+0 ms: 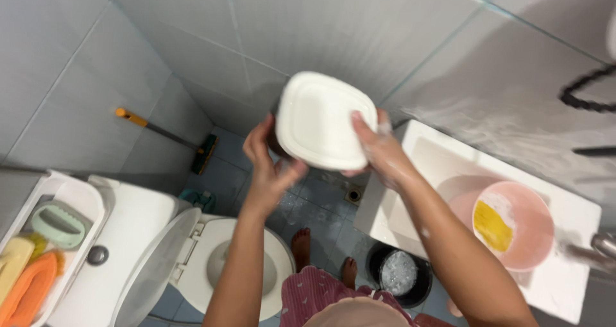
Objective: The person scrubs the bathroom sink, faucet, and surrounding wall with a sponge and soapy water, then cleans a translucent plastic container and its lid before rinsing the area under a tap.
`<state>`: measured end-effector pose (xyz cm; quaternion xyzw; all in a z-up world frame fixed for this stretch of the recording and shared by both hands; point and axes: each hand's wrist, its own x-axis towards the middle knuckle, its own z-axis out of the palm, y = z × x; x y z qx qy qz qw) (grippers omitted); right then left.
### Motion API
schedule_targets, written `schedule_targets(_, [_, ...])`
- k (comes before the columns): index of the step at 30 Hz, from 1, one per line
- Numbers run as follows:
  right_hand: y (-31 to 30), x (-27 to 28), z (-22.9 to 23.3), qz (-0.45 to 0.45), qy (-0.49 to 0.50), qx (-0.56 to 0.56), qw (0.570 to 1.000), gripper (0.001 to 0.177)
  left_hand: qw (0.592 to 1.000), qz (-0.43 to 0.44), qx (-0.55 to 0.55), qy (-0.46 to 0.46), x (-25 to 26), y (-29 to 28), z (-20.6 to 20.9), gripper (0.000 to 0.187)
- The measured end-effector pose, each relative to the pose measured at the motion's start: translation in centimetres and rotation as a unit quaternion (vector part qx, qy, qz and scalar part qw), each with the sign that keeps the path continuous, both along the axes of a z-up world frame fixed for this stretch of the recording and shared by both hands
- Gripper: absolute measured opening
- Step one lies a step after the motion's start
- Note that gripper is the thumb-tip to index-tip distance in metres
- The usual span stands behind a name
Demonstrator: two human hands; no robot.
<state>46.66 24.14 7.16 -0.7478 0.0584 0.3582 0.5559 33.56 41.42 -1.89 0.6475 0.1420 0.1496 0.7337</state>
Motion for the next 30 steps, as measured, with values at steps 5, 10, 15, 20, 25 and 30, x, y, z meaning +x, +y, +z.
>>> schedule_targets(5, [-9.4,-3.0,1.8,0.049,-0.228,-0.095,0.968,0.088,0.969,0.011,0.234,-0.082,-1.3,-7.4,4.1,0.106])
schedule_targets(10, [-17.6,-6.4,3.0,0.201,-0.464,-0.147,0.85,0.093,0.969,-0.033,0.236,-0.068,0.1,-12.1,7.8,0.104])
schedule_targets(15, [-20.5,-8.0,4.2,0.113,-0.387,-0.187,0.896,0.101,0.963,-0.126,0.237,0.026,1.2,-15.6,9.0,0.104])
schedule_targets(20, [-22.3,-8.7,3.8,0.024,-0.32,-0.163,0.933,0.071,0.937,-0.141,0.312,0.072,1.3,-18.7,8.8,0.1])
schedule_targets(25, [-24.3,-8.4,3.9,0.067,-0.396,-0.215,0.89,0.064,0.931,-0.108,0.349,0.018,0.6,-20.4,8.4,0.095])
schedule_targets(30, [-25.9,-7.9,3.5,0.078,-0.38,-0.128,0.913,0.06,0.922,-0.075,0.38,-0.005,-0.6,-21.7,8.1,0.095])
